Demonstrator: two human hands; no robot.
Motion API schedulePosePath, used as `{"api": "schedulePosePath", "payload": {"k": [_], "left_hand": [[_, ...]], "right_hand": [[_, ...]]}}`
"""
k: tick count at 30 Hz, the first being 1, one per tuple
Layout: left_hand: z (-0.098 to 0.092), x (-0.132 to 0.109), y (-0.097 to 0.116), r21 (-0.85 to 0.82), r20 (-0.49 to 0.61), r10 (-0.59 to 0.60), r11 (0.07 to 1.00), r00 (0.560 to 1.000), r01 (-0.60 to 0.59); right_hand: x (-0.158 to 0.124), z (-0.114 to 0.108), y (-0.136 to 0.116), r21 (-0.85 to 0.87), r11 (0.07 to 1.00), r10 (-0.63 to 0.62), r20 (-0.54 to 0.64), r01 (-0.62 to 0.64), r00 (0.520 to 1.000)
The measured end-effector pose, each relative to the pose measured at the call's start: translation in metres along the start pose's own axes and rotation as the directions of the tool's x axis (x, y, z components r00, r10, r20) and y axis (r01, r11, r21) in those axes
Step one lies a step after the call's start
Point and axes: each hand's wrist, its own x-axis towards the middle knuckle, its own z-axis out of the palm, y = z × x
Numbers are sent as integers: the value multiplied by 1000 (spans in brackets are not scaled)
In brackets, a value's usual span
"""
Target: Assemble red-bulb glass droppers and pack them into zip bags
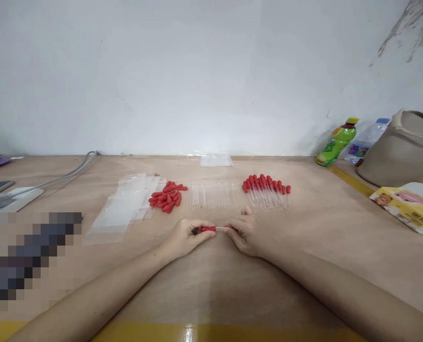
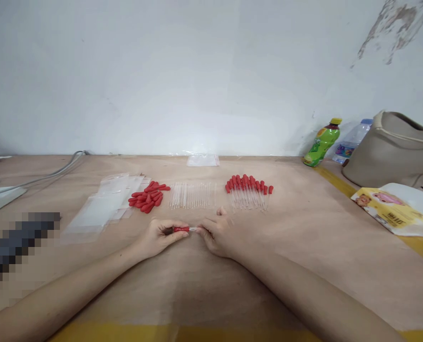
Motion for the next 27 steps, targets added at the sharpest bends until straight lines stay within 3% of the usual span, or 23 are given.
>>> {"api": "schedulePosePath", "payload": {"k": [6,10,14,17,19,21,27], "left_hand": [[-1,2,-1,35,-2,2,999,1000,-2],[-5,3,-4,161,-2,68,985,998,-66],[-11,1,-3,252,-27,157,957,987,-145],[-11,-1,2,292,82,161,940,984,-178],[-11,-1,4,296,184,178,928,967,-227],[-10,-1,5,287,251,198,920,948,-268],[-11,1,3,300,283,207,908,936,-292]], "right_hand": [[6,-8,-1,-63,998,20,68,-16,997],[7,-20,0,-132,991,42,140,-24,989],[4,-33,21,-37,977,211,60,-209,976],[8,-47,48,34,894,448,-50,-447,893],[14,-56,68,65,774,633,-110,-630,767],[20,-62,85,24,681,726,-153,-732,670],[26,-54,111,-140,554,807,-153,-821,570]]}}
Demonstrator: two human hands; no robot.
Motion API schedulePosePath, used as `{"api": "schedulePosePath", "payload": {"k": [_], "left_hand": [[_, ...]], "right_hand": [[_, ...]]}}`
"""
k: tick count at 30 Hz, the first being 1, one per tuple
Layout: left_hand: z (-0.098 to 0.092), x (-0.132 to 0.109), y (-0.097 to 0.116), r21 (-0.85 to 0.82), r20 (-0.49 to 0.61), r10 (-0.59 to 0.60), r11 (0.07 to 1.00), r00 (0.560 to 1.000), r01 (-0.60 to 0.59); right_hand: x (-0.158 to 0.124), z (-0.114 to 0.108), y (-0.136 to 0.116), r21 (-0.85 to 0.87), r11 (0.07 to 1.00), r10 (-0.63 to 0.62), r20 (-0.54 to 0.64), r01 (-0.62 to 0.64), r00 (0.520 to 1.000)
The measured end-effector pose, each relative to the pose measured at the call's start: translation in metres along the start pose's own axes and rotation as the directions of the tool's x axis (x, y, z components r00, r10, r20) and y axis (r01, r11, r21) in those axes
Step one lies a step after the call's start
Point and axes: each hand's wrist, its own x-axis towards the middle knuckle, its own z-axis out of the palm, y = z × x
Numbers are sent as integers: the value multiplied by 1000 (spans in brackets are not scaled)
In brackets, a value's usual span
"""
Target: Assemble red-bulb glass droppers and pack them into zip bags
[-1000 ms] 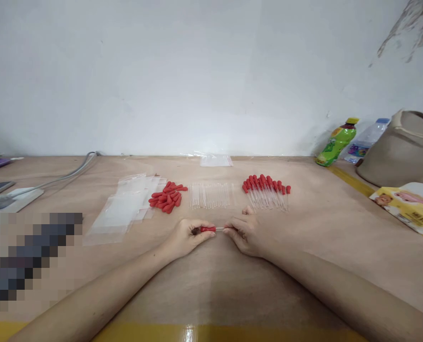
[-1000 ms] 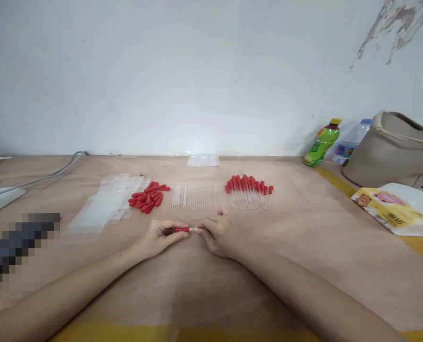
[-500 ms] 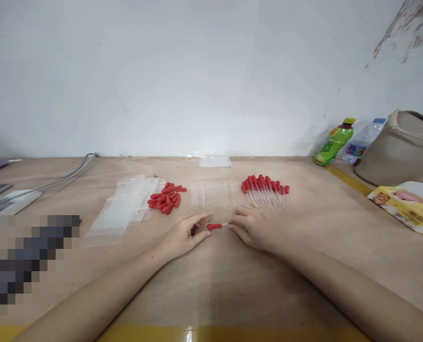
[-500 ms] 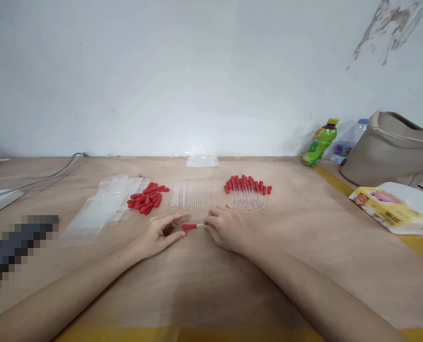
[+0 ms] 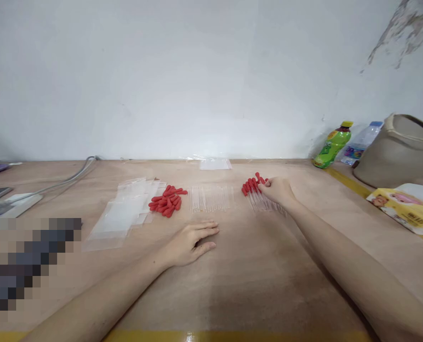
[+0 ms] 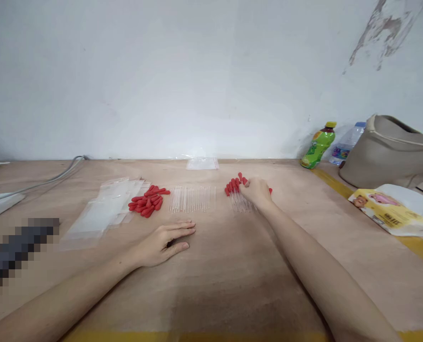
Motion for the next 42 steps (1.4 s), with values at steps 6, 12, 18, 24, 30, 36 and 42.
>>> {"api": "schedulePosePath", "payload": {"k": [6,12,18,24,30,36,42], "left_hand": [[0,1,-2,11,8,1,1000,1000,-1],[0,2,-2,0,-13,17,1000,1000,-17],[1,1,-3,6,-12,14,1000,1000,-14],[-1,2,-2,4,-13,19,1000,1000,-19],[4,1,-1,33,-46,46,998,998,-44],[-15,5,-9,428,-422,-24,876,906,223],[-58,2,-32,607,-632,-111,544,767,579]], "right_hand": [[-4,6,5,-94,995,46,52,-41,998],[-19,9,-28,-241,970,-29,64,44,998],[-24,36,-69,-296,948,-46,249,121,967],[-13,48,-86,-327,938,-3,328,116,945],[-27,43,-78,-303,928,-131,280,217,951],[-57,26,-44,-188,792,-585,37,581,810],[-78,30,-8,-94,714,-699,-156,694,698]]}}
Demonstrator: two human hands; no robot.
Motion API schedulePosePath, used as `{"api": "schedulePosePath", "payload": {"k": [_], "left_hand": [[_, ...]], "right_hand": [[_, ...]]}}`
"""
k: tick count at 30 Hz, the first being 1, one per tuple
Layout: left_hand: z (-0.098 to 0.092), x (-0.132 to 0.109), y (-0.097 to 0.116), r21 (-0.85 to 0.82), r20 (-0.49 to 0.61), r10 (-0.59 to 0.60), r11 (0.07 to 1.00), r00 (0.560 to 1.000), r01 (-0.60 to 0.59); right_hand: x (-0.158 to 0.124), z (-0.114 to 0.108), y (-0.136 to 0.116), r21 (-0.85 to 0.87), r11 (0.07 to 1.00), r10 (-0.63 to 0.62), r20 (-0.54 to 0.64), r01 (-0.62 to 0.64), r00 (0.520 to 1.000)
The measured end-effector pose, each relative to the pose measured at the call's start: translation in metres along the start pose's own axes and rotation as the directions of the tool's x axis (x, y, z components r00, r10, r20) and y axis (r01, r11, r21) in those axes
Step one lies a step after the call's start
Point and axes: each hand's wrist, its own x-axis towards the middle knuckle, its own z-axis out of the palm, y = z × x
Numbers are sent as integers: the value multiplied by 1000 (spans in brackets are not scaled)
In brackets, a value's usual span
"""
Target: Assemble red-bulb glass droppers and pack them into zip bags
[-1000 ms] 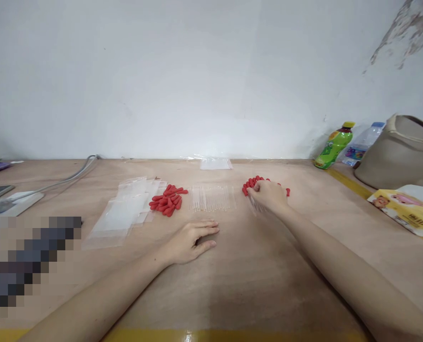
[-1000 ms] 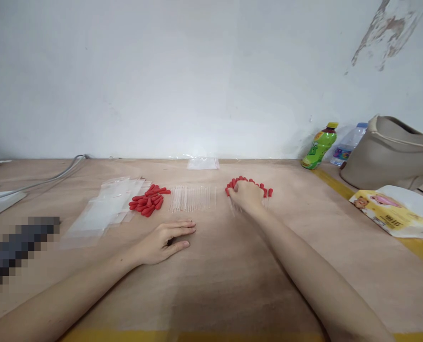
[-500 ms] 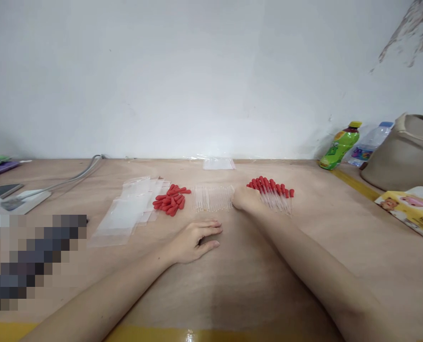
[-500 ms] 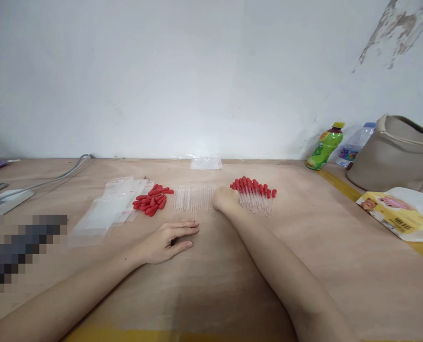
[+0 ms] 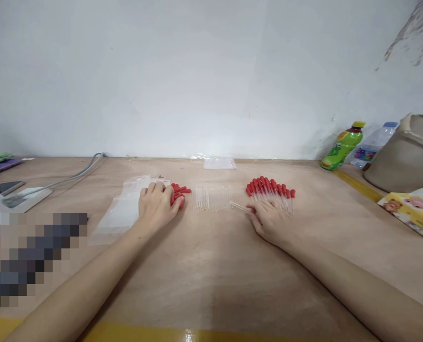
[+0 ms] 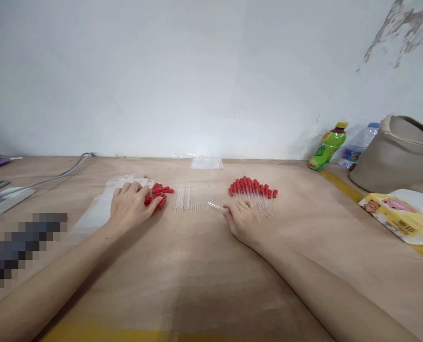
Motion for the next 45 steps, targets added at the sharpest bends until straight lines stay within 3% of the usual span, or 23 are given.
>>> {"api": "schedulePosePath", "payload": {"k": [6,11,15,19,26,33,38,45], "left_hand": [[19,-4,-12,-12,-3,-12,1000,1000,12],[17,-2,-12,-70,-110,34,997,993,-42],[0,-4,8,-152,-117,95,982,989,-112],[-6,-21,38,-470,-7,261,851,965,-234],[6,-39,53,-724,195,295,687,936,-66],[12,-35,60,-765,183,339,639,923,-83],[9,-35,64,-838,171,255,546,952,4],[8,-38,66,-880,235,255,465,938,94]], "right_hand": [[-4,9,2,71,997,16,-1,-16,1000],[-3,8,2,83,996,18,34,-21,999],[-2,5,-1,90,996,13,23,-15,1000],[0,-2,-8,149,989,16,34,-21,999],[-1,-12,-20,268,963,-16,85,-8,996],[-3,-4,-24,281,958,-69,43,55,997],[-3,-3,-31,338,939,-65,-8,64,998],[0,-9,-38,350,936,-38,1,35,999]]}}
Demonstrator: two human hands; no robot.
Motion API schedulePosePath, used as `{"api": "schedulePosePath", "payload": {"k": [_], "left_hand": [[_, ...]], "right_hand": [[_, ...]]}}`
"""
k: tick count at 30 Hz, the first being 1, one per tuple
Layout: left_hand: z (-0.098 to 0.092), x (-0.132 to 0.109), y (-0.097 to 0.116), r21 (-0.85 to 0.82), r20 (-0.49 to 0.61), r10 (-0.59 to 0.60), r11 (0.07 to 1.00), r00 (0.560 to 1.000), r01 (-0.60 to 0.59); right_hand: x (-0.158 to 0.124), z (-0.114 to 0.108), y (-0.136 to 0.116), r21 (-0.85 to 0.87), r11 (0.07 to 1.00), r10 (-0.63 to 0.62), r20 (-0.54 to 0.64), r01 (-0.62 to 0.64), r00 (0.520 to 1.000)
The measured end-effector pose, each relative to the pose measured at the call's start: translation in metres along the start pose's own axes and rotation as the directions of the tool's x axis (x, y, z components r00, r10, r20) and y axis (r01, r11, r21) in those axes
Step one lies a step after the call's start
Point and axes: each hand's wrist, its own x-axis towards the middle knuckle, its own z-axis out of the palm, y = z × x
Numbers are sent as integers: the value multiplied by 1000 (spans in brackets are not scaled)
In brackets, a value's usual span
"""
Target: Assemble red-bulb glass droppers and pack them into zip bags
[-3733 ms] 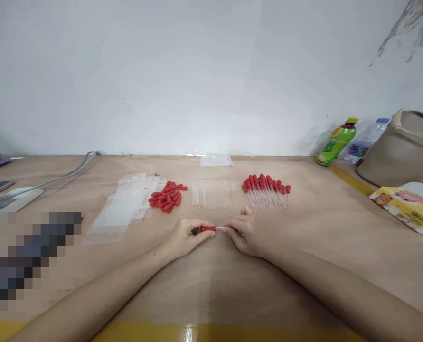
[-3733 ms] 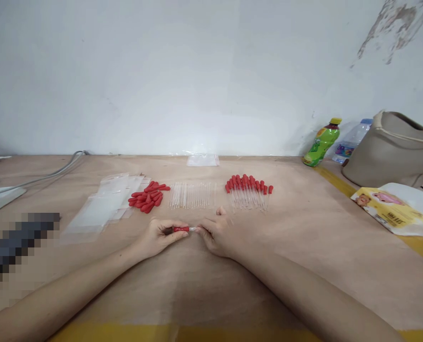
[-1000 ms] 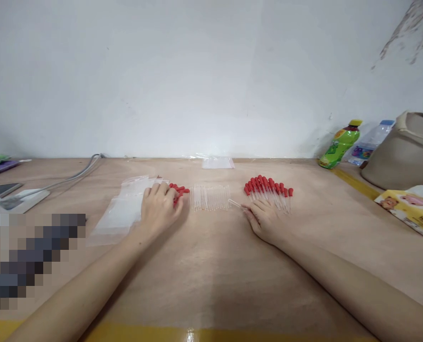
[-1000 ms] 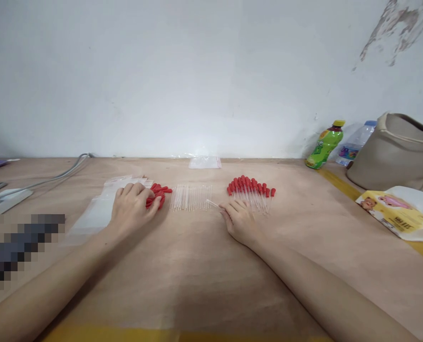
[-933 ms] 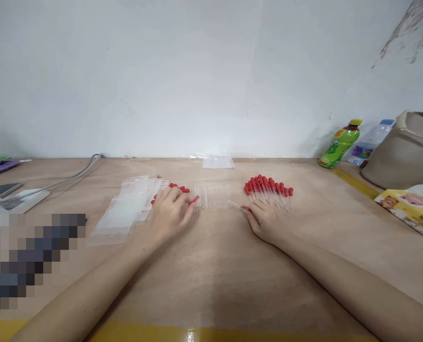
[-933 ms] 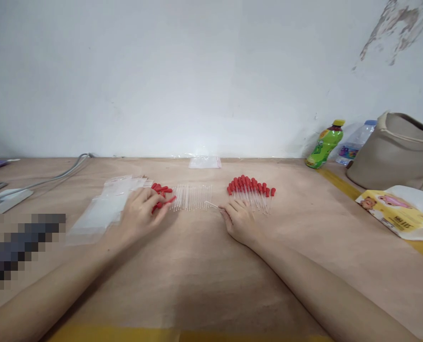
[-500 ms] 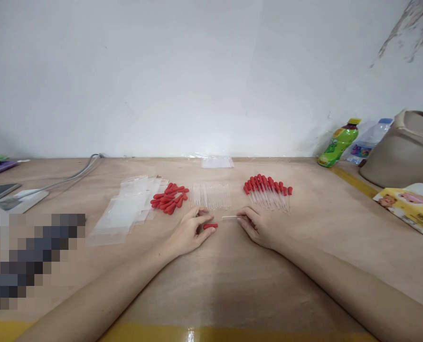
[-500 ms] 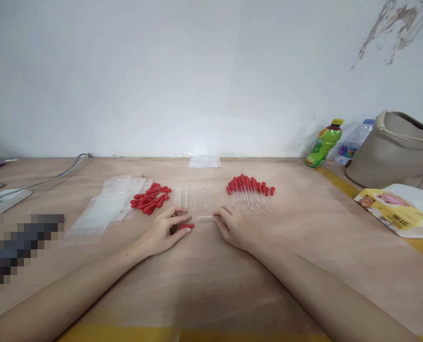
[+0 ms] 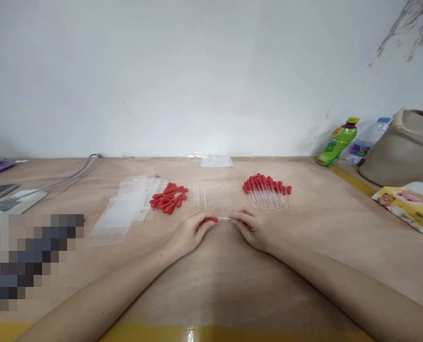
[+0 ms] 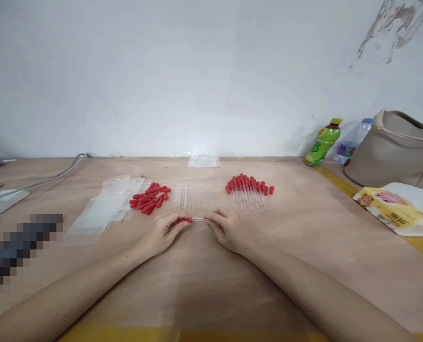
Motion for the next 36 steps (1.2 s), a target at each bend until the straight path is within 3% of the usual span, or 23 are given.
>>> {"api": "schedulePosePath", "payload": {"k": [6,13,19,23,27,36], "left_hand": [[7,-2,-4,-240,55,-141,959,989,150],[8,0,1,-410,73,-202,887,977,214],[6,-3,-3,-338,149,-178,915,973,220],[6,-4,-3,-329,172,-160,921,972,209],[4,-5,-1,-246,145,-151,952,978,184],[5,-6,-2,-201,96,-133,968,986,150]], "right_hand": [[-3,7,5,35,999,-19,-4,19,1000],[-2,10,8,71,997,-45,24,43,999],[0,6,12,66,987,-153,111,146,982],[-1,5,13,27,990,-141,96,139,985],[-3,7,13,29,993,-114,54,113,992],[-1,6,12,38,991,-135,129,131,982]]}}
